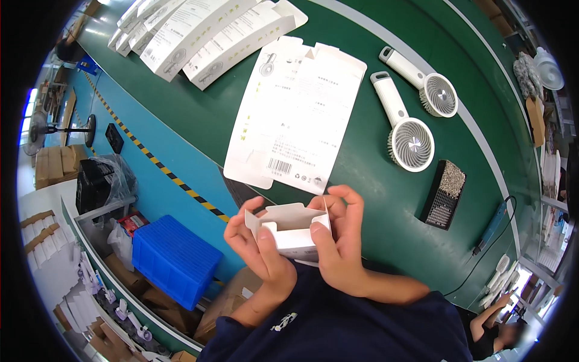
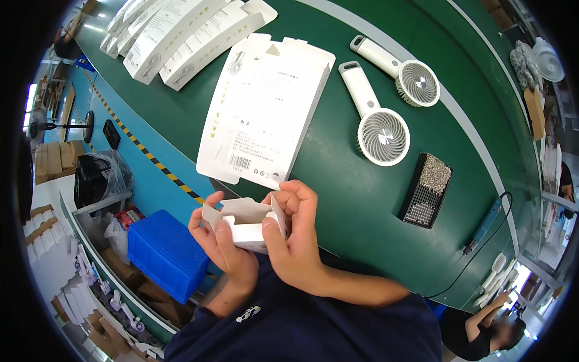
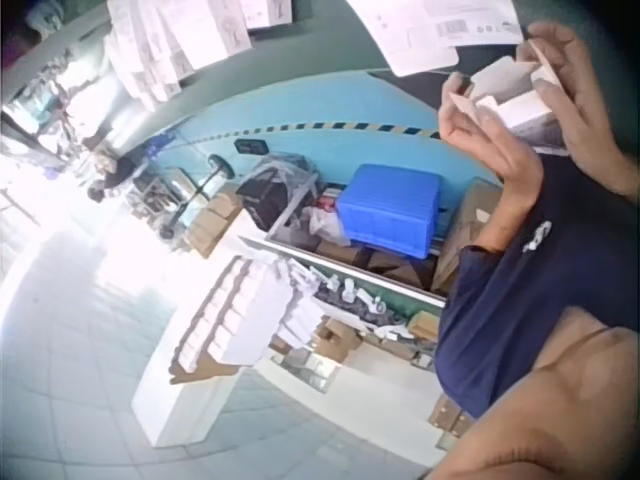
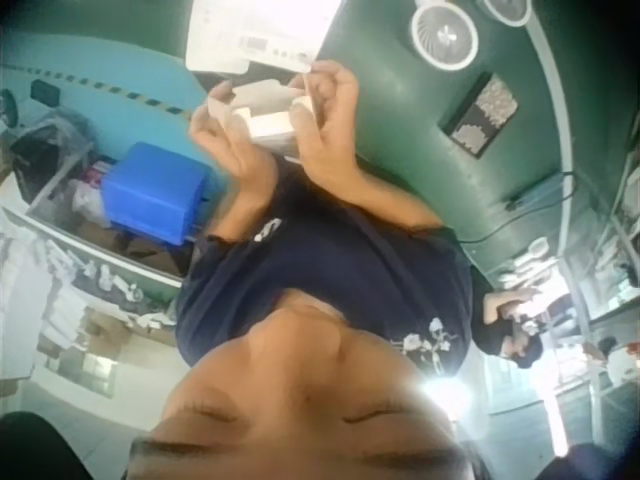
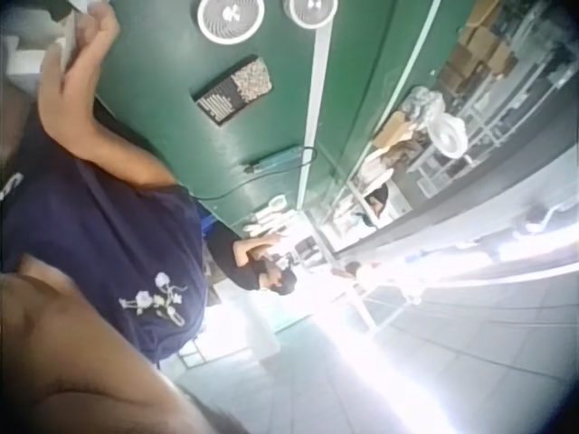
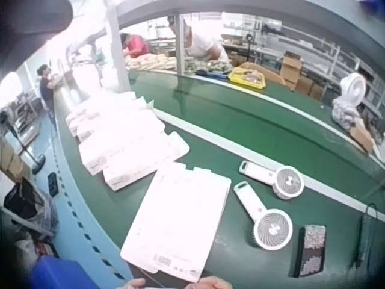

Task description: The recorder uses an electric screwdriver to assemble handheld fans and then folds boxes to package them.

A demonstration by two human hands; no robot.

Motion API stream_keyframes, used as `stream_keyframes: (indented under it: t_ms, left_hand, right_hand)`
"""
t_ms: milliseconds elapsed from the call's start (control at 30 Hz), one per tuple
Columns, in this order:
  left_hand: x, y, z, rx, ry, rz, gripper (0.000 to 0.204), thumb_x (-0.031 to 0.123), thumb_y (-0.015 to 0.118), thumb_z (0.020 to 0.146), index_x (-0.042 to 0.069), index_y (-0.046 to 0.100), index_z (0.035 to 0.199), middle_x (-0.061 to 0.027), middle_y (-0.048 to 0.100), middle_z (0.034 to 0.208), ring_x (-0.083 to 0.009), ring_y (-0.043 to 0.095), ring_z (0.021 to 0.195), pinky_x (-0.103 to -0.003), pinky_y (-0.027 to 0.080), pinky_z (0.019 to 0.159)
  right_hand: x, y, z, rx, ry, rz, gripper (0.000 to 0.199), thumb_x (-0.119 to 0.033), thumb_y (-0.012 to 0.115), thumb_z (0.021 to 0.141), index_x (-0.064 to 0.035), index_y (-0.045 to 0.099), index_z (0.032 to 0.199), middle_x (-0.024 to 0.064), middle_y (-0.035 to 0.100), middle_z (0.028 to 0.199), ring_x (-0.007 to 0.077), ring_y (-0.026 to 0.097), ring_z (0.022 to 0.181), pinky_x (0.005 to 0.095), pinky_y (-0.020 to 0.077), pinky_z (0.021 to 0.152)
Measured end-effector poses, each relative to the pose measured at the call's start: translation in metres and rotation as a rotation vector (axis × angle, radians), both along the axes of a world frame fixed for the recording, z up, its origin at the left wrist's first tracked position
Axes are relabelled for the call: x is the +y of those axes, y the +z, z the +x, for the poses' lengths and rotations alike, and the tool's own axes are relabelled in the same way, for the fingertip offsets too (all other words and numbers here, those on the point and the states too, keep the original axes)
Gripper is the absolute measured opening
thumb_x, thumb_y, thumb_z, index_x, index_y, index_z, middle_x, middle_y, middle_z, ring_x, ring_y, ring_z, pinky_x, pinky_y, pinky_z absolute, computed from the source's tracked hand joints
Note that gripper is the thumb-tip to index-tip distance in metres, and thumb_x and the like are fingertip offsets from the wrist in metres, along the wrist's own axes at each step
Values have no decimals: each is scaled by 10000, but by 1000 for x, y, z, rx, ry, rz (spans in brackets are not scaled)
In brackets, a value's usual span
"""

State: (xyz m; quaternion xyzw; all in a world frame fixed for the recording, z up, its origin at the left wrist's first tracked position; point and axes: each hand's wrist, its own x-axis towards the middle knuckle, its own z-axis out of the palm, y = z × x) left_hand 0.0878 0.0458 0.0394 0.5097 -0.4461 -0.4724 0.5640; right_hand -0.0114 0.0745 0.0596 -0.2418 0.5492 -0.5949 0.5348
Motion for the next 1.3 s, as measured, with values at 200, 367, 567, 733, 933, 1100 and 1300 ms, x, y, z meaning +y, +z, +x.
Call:
stream_keyframes:
  t_ms: [200, 367, 567, 733, 933, 1100, 1300]
  left_hand:
    - [6, -2, 20, -155, -166, -146, 235, 175, 449, 939, -20, 577, 971, -258, 542, 1229, -275, 553, 1078, -389, 424, 941]
    - [8, -6, 26, -42, -305, 109, 187, 136, 469, 909, -4, 539, 1012, -256, 538, 1226, -273, 542, 1073, -374, 415, 945]
    - [-3, 3, 24, 289, -374, 304, 331, 32, 482, 835, 1, 416, 1157, -204, 537, 1160, -230, 522, 1039, -352, 389, 964]
    - [0, -19, 38, 217, -454, 87, 195, 24, 459, 783, -35, 640, 825, -197, 547, 1152, -248, 534, 1038, -347, 406, 926]
    - [-19, -4, 47, -75, -703, 78, 207, 140, 628, 780, 3, 606, 934, -191, 529, 1175, -262, 532, 1057, -344, 413, 911]
    - [-34, -19, 65, -198, -881, -3, 299, 206, 786, 727, 46, 604, 902, -186, 551, 1138, -278, 573, 1021, -347, 461, 848]
    - [-42, -14, 69, -25, -744, -8, 524, 167, 876, 648, 42, 550, 1038, -150, 610, 1037, -285, 624, 937, -339, 497, 820]
  right_hand:
    - [4, -4, -5, 332, 33, -180, 311, -1, 498, 889, -10, 489, 1200, 169, 468, 1221, 174, 508, 1028, 319, 429, 894]
    - [9, 0, -14, 308, 185, -116, 154, -12, 551, 875, 10, 616, 1012, 182, 476, 1248, 210, 541, 1060, 314, 431, 923]
    - [-9, 0, -23, -232, 180, 26, 259, 111, 429, 775, 15, 542, 987, 96, 547, 1083, 166, 560, 1013, 285, 453, 878]
    - [-4, -3, -29, 258, 388, -134, 234, 89, 449, 807, -21, 653, 837, 130, 578, 1123, 222, 594, 1002, 301, 473, 858]
    - [-11, 32, -57, 770, 665, -51, 297, -161, 661, 798, -84, 618, 1082, 96, 563, 1202, 284, 629, 899, 374, 495, 783]
    - [9, 6, -46, 1055, 709, -174, 457, -249, 754, 764, -89, 571, 1152, 112, 571, 1170, 305, 634, 879, 360, 514, 737]
    - [15, -5, -42, 505, 591, -75, 953, -320, 807, 746, -40, 226, 1448, 122, 541, 1292, 310, 628, 1033, 411, 505, 908]
